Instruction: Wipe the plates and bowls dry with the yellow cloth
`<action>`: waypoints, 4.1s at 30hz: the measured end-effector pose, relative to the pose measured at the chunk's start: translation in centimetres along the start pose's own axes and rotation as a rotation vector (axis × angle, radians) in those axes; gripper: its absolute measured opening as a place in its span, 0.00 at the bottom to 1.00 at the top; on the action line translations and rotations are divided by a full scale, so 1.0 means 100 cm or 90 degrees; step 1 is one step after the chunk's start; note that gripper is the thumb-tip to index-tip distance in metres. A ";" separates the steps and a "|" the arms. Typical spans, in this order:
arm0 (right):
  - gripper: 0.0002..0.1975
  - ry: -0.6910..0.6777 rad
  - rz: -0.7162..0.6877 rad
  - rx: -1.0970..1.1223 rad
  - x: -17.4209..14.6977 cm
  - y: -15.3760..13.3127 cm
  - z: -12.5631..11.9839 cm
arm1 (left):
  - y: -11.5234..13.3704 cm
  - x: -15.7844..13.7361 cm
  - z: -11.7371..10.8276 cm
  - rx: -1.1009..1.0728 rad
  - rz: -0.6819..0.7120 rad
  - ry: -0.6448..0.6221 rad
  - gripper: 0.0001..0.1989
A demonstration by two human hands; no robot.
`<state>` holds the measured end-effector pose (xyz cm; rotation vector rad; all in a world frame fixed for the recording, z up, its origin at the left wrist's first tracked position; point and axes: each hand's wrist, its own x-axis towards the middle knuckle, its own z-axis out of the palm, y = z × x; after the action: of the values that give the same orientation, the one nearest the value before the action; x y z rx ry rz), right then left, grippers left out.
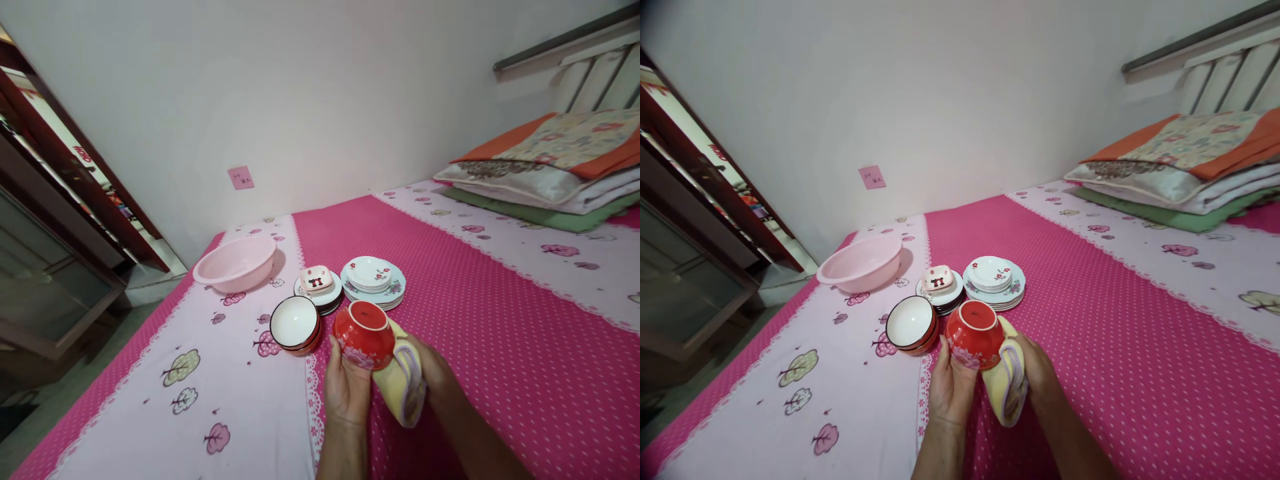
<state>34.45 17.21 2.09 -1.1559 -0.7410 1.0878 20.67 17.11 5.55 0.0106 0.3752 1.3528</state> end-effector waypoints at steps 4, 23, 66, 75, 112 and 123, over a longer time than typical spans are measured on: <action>0.13 0.021 0.047 0.053 0.002 -0.009 -0.015 | -0.002 0.000 -0.001 -0.036 -0.012 -0.005 0.21; 0.26 0.133 0.040 -0.012 0.007 -0.022 -0.022 | 0.016 -0.003 0.004 -0.040 0.029 0.042 0.21; 0.16 0.101 -0.503 -0.414 -0.023 -0.047 -0.003 | -0.009 -0.022 -0.007 0.444 -0.029 -0.332 0.19; 0.23 0.087 -0.187 -0.208 -0.008 -0.032 -0.006 | -0.008 -0.021 -0.004 0.345 0.008 -0.258 0.16; 0.16 0.376 -0.355 -0.273 -0.028 -0.073 -0.024 | -0.001 0.003 -0.024 0.119 0.009 -0.008 0.04; 0.07 -0.024 -0.500 -0.720 -0.007 -0.041 -0.036 | 0.006 0.006 -0.021 0.081 0.012 -0.014 0.09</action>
<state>38.58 15.17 5.11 -1.5179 -1.7598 -0.0616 19.66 17.40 3.55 0.1358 0.4430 1.3448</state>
